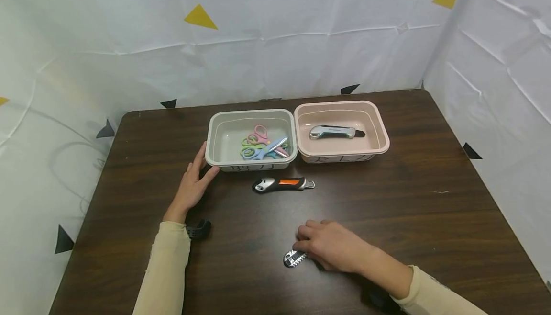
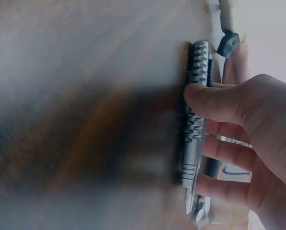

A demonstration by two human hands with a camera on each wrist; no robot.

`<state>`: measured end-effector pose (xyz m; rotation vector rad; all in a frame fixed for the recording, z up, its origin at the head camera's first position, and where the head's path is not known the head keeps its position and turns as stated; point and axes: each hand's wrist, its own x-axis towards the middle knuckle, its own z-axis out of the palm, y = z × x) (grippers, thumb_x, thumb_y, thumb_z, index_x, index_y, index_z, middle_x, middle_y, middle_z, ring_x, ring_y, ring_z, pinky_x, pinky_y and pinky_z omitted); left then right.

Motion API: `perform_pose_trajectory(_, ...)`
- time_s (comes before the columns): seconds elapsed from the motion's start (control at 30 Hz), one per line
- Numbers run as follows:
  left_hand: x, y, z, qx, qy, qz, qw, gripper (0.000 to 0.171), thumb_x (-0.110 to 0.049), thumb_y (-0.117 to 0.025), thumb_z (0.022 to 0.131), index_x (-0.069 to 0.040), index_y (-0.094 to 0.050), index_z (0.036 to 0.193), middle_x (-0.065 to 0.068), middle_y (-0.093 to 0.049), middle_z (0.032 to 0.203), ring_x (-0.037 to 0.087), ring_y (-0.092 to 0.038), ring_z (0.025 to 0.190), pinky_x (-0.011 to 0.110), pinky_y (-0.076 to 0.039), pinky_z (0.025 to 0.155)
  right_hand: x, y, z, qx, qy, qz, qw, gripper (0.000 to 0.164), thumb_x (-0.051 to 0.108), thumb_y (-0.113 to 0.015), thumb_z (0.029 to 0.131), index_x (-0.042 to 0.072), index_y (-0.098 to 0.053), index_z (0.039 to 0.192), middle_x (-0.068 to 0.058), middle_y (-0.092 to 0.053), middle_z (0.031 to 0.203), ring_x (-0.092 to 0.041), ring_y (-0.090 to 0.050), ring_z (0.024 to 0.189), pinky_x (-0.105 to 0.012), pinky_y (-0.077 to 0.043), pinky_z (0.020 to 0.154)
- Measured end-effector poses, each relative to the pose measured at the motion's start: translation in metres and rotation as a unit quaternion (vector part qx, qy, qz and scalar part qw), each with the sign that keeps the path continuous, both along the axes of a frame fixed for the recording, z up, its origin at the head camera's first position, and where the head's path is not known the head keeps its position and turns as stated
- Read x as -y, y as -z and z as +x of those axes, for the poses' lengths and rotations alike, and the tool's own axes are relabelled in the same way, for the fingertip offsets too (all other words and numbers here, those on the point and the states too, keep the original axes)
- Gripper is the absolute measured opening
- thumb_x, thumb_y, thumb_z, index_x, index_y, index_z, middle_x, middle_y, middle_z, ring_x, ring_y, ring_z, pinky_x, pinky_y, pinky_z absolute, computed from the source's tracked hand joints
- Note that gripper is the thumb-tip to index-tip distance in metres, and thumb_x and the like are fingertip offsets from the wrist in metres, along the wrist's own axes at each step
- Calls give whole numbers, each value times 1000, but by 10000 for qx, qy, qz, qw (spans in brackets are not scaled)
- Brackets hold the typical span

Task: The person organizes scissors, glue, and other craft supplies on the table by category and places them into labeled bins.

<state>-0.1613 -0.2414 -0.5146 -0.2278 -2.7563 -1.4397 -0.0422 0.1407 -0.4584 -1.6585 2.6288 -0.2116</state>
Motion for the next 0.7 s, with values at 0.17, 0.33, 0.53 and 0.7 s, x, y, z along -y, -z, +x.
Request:
perform_pose_trajectory(0.17,-1,-2,1,23,-3,2,10000,72,-43,-56,95,-42,-13,152,6,-42,148,26,-35,138,58,-2,113,-6,-15,-8,-8,97,-90,9999,22,23,-68,87,24,-69,109,9,-55,93,-8,-52,79,-22,-46,57)
perform_pose_trajectory(0.33,-2,-4,1,13,-6,1,10000,72,-42,-56,95,-39,-13,153,6,-42,147,27,-34,139,59,-3,113,-16,-29,-22,-155,370,-202,9990,24,20,-70,85,24,-69,108,9,-54,91,-8,-52,78,-26,-48,60)
perform_pose_trajectory(0.53,-2,-5,1,32,-27,-20,10000,72,-43,-56,95,-40,-14,153,6,-42,147,27,-33,139,58,-3,113,-29,-48,-42,-284,637,-359,9969,30,18,-73,82,23,-69,112,8,-54,93,-9,-51,82,-26,-49,63)
perform_pose_trajectory(0.7,-2,-4,2,23,-4,1,10000,72,-43,-56,95,-43,-13,152,6,-42,148,26,-34,139,57,-2,114,-40,-60,-61,-382,906,-762,9922,35,16,-77,78,22,-71,111,9,-55,93,-8,-51,82,-27,-48,62)
